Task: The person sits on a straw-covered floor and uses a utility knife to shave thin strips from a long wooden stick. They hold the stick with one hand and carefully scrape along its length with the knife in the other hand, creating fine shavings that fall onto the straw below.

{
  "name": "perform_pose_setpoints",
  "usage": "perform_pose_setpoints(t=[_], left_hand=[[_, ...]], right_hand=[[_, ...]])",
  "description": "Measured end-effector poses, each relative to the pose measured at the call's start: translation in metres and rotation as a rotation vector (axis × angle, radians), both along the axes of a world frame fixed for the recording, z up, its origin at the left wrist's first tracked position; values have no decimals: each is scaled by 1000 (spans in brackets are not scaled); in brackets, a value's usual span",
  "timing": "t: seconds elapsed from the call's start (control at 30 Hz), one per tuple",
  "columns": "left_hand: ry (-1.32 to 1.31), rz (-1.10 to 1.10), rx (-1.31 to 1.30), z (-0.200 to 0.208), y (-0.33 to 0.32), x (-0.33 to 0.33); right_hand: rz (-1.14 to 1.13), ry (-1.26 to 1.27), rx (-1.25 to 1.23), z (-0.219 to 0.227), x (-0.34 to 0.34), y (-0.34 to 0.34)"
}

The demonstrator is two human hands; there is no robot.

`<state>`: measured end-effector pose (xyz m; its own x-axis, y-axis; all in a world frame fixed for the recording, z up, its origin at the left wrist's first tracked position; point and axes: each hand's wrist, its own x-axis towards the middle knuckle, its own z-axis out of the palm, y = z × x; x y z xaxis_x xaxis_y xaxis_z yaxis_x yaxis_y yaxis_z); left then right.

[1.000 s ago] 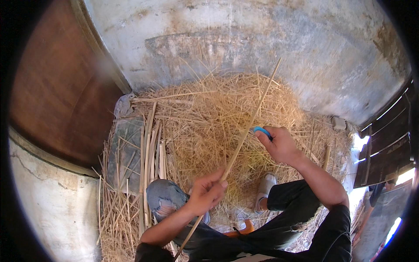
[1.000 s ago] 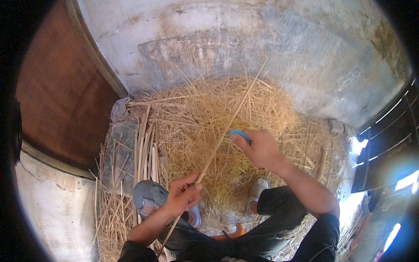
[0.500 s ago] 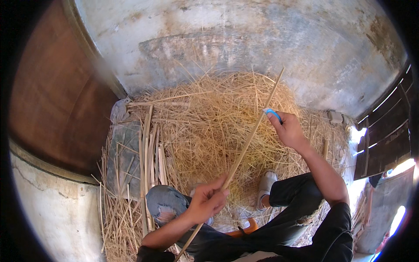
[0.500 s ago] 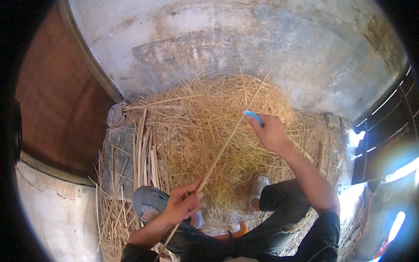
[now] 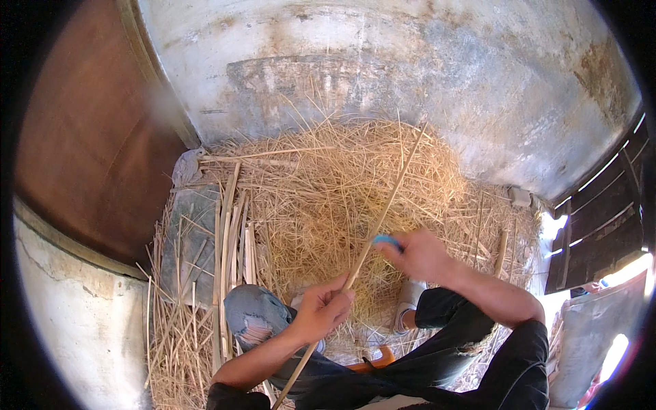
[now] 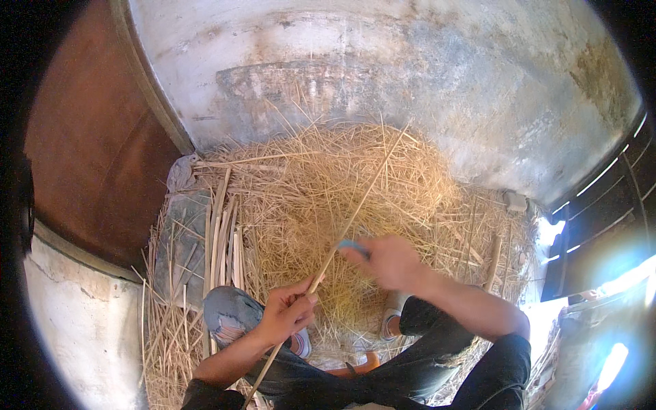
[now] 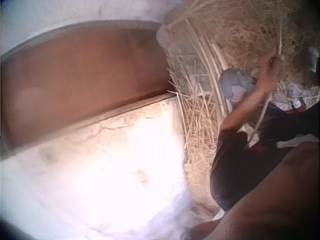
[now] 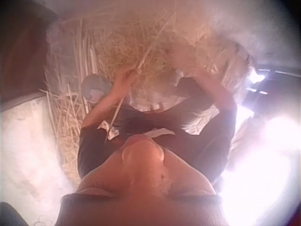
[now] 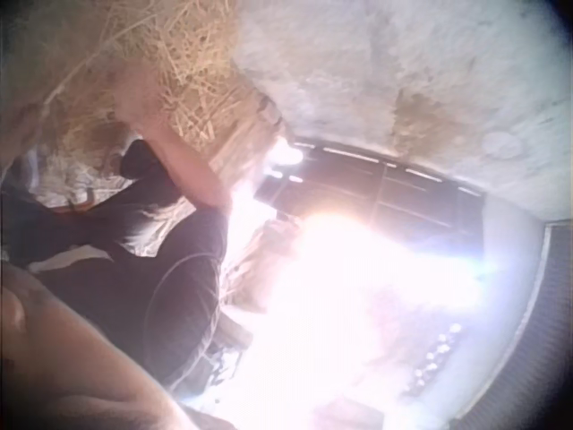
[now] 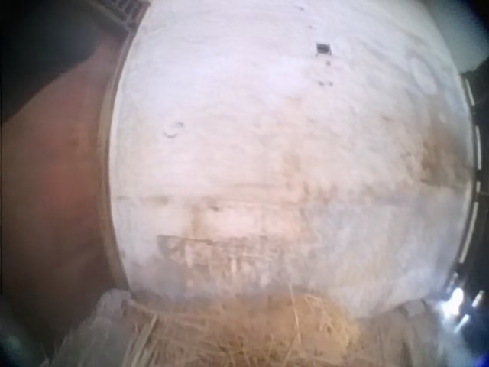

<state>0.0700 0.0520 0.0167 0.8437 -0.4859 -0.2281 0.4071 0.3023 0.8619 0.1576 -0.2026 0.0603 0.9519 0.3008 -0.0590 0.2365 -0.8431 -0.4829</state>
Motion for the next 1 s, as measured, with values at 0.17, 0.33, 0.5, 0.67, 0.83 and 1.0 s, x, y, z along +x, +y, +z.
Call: perform_pose_setpoints(t=[0.17, 0.33, 0.5, 0.67, 0.83, 1.0], left_hand=[[-126, 58, -1, -10, -2, -2], [-100, 64, -68, -3, -6, 5], [-177, 77, 11, -10, -10, 5], [-215, 87, 27, -16, -16, 13], [-234, 97, 13, -17, -17, 9], [-241, 137, 40, -14, -22, 21]], right_hand=[[-203, 34, 49, 36, 30, -1], [-41, -169, 25, 8, 12, 6], [-139, -42, 133, 29, 38, -7], [-5, 0, 47, 20, 5, -1], [-76, -30, 53, 27, 28, -15], [153, -2, 59, 16, -10, 7]])
